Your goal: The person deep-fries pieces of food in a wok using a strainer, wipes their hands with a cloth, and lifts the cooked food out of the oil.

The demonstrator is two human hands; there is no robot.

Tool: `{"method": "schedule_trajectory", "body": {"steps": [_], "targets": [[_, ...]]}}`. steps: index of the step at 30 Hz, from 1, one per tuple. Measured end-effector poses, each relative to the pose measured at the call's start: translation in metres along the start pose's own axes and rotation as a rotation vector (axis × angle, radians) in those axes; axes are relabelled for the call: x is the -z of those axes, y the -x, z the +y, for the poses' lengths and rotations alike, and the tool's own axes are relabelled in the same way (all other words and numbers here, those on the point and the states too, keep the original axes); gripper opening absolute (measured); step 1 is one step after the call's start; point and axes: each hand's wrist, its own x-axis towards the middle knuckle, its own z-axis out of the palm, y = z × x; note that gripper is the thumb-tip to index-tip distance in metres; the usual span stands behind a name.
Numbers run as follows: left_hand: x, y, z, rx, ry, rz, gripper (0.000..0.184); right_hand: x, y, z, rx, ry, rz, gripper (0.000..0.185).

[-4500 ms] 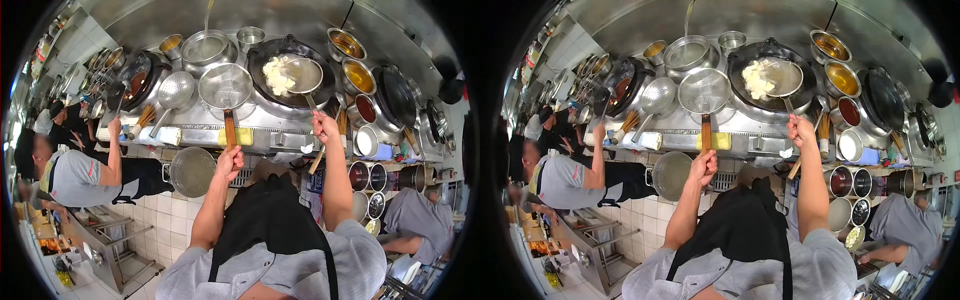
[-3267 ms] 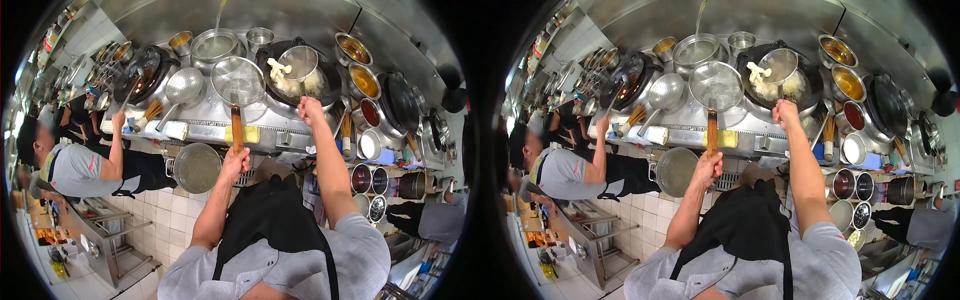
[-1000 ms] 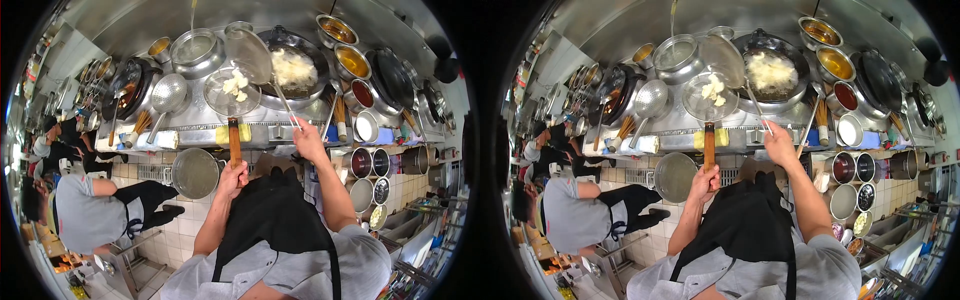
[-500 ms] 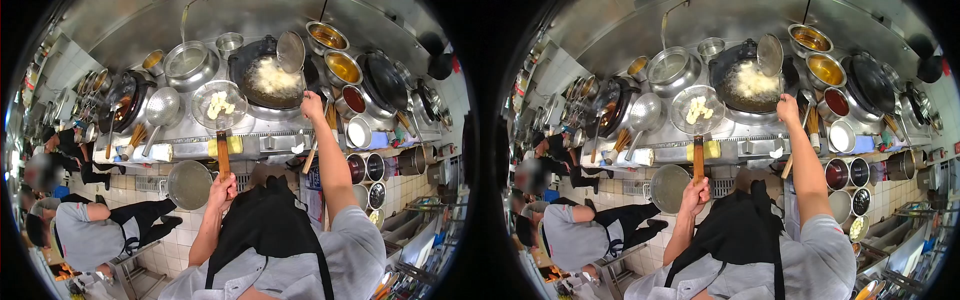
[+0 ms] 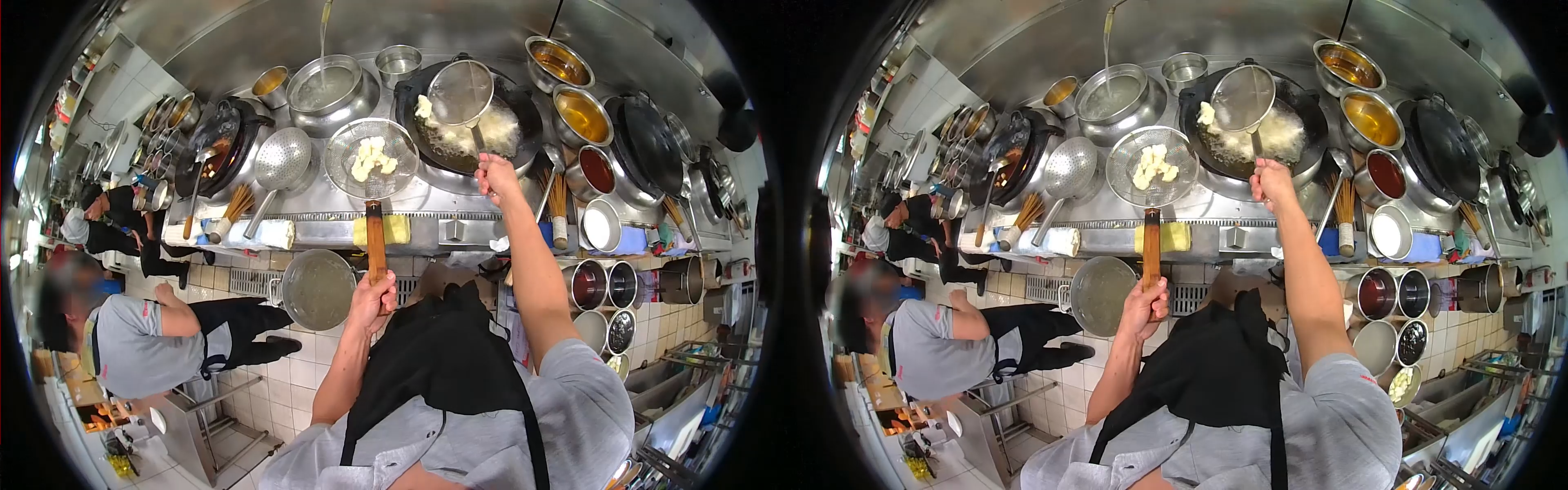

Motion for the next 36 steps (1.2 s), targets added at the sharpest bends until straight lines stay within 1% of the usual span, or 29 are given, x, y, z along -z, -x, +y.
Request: {"method": "schedule_trajectory", "body": {"steps": [1,4,5,8,9,12,13,16,17,20,23,24,25,26,28,31,32,34,36], "targets": [[0.002,-0.002,-0.001,0.0,0.002,-0.004,0.019,-0.004,0.008,0.003,0.014,0.052,0.002,0.022],[0.005,-0.003,-0.002,0.006,0.022,-0.028,0.019,-0.005,0.033,0.01,-0.001,0.046,-0.032,0.019],[0.005,-0.003,-0.002,0.006,0.016,-0.027,0.019,-0.008,0.043,0.013,-0.01,0.062,-0.018,0.027],[0.007,-0.003,-0.001,0.013,-0.001,-0.031,0.019,-0.013,0.063,0.028,0.017,0.18,0.026,0.037],[0.008,-0.004,-0.001,0.016,-0.006,-0.036,0.019,-0.013,0.069,0.034,0.037,0.239,0.017,0.044],[0.01,-0.004,-0.002,0.027,0.001,-0.042,0.019,-0.026,0.109,0.033,0.042,0.273,0.007,0.045],[0.01,-0.004,-0.002,0.03,0.007,-0.042,0.019,-0.03,0.125,0.032,0.035,0.28,-0.001,0.043],[0.011,-0.005,-0.003,0.04,-0.003,-0.06,0.019,-0.032,0.147,0.041,0.2,0.512,-0.031,0.037],[0.01,-0.005,-0.003,0.041,-0.003,-0.057,0.018,-0.03,0.147,0.044,0.201,0.595,0.0,0.034],[0.009,-0.004,-0.003,0.041,-0.004,-0.05,0.016,0.001,0.119,0.066,0.957,0.97,0.185,0.035],[0.009,-0.003,-0.003,0.043,-0.009,-0.043,0.016,0.027,0.142,0.026,0.536,0.983,0.251,0.035],[0.009,0.0,-0.002,0.042,-0.012,-0.038,0.016,0.038,0.15,0.011,0.577,1.018,0.236,0.033],[0.009,0.001,-0.002,0.04,-0.014,-0.031,0.016,0.045,0.159,-0.008,0.324,1.017,0.223,0.034],[0.01,0.002,-0.002,0.032,-0.011,-0.036,0.017,0.067,0.156,-0.002,0.472,1.033,0.226,0.033],[0.011,0.003,-0.003,0.021,-0.012,-0.049,0.017,0.073,0.166,-0.011,0.394,1.124,0.256,0.034],[0.011,0.001,-0.001,0.03,-0.025,-0.046,0.016,0.087,0.136,0.017,0.471,1.215,0.254,0.034],[0.01,0.0,-0.001,0.035,-0.018,-0.054,0.017,0.087,0.128,0.02,0.395,1.109,0.244,0.034],[0.01,-0.001,0.0,0.043,-0.005,-0.065,0.017,0.062,0.117,0.02,0.247,0.894,0.217,0.036],[0.011,-0.001,0.0,0.044,-0.006,-0.068,0.017,0.052,0.098,0.022,0.138,0.553,0.173,0.04]]}}
